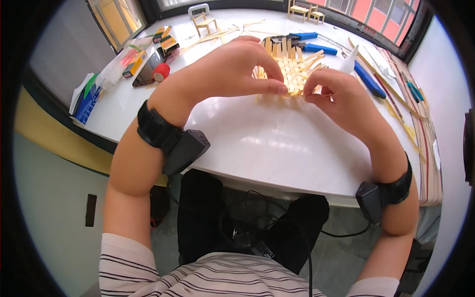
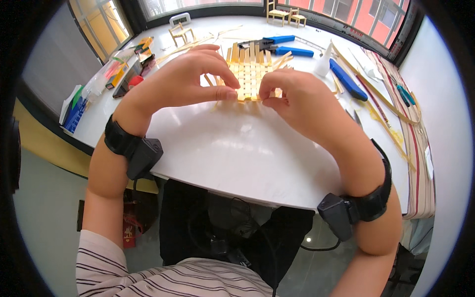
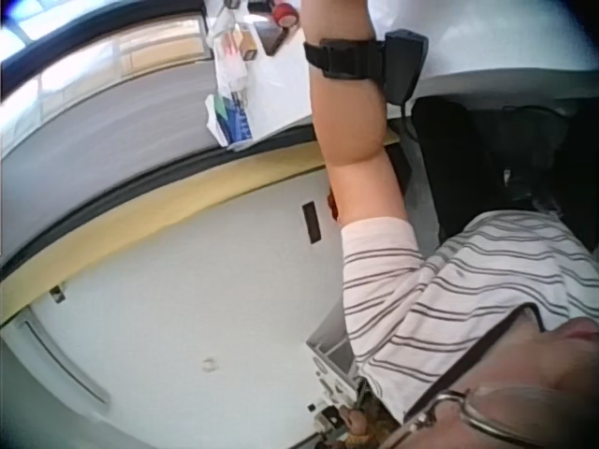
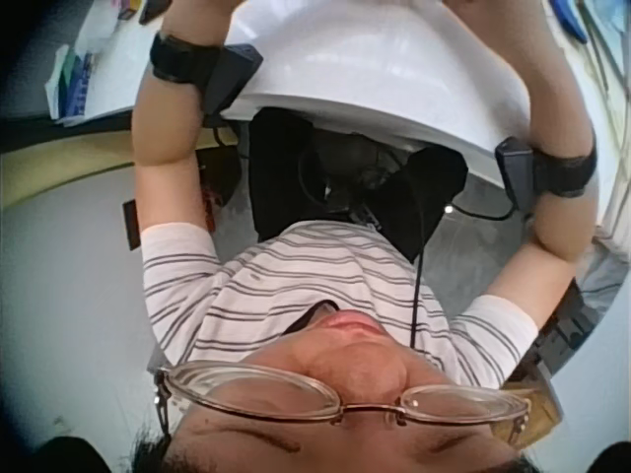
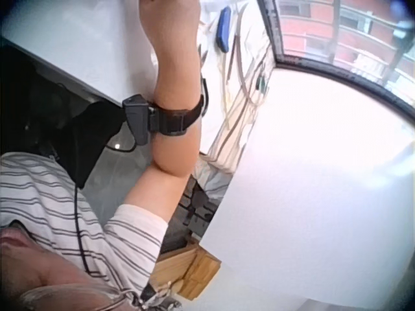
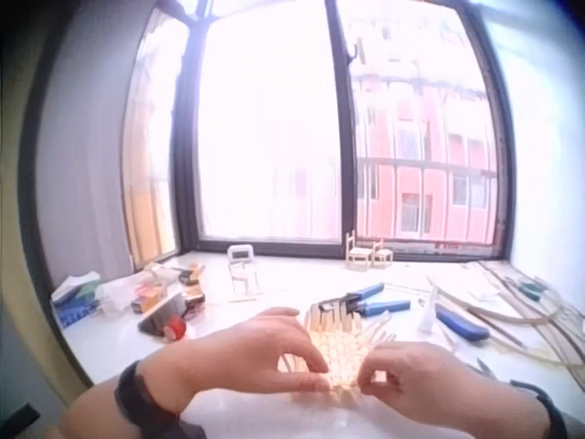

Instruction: The person weaves a small basket using thin wooden strips. They use scissors to trim the ends of the strips and then interlace them by hand to form a woven pattern. The person adjusts the strips to ensure a tight weave.

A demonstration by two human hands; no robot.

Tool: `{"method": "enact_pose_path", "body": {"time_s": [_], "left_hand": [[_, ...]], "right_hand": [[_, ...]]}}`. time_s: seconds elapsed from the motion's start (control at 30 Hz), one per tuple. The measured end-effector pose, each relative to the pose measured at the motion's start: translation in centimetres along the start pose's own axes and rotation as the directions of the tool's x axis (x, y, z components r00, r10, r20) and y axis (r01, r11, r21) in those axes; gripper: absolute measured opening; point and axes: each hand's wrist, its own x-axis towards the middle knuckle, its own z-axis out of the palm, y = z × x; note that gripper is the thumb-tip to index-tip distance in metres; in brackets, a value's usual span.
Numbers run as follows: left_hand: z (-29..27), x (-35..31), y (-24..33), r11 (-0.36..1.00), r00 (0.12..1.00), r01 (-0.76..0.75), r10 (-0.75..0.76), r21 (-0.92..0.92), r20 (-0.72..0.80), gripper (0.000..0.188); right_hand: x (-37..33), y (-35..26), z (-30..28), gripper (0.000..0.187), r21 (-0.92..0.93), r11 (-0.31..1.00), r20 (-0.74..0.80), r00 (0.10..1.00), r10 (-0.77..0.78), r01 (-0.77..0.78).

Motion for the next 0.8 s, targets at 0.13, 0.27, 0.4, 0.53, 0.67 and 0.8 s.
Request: {"method": "enact_pose_path", "body": {"time_s": [0.13,0.27,0.4,0.53,0.67,0.8], "left_hand": [[-1.4,0.8,0.4,0.999,1.0,-0.015,0.016,0.046,-0.007,0.031],[-3.4,2.6,1.9,0.974,0.962,0.227,-0.221,-0.023,0.161,0.035],[-1.5,1.5,0.0,0.996,0.998,0.007,-0.001,0.085,-0.07,0.033],[-1.7,1.5,-1.1,0.998,0.988,0.021,-0.03,-0.063,-0.15,0.027],[-0.3,1.8,-1.3,1.0,0.987,0.004,-0.007,-0.014,-0.163,0.029],[-0.5,1.6,-1.2,0.996,0.99,0.074,-0.08,-0.055,-0.118,0.032]], "right_hand": [[0.3,0.3,0.0,0.007,0.018,1.0,0.002,1.0,-0.006,0.006],[0.2,0.7,-0.2,0.006,-0.005,1.0,-0.004,1.0,0.004,-0.004],[0.4,0.4,-0.1,0.006,-0.01,1.0,-0.015,1.0,-0.022,0.022],[0.5,0.6,-0.2,0.006,0.008,0.999,-0.004,0.999,0.032,-0.032],[0.2,0.7,-0.2,0.006,0.027,0.996,0.018,0.997,0.081,-0.081],[0.2,0.5,-0.2,0.007,0.05,0.995,0.018,0.996,0.082,-0.083]]}}
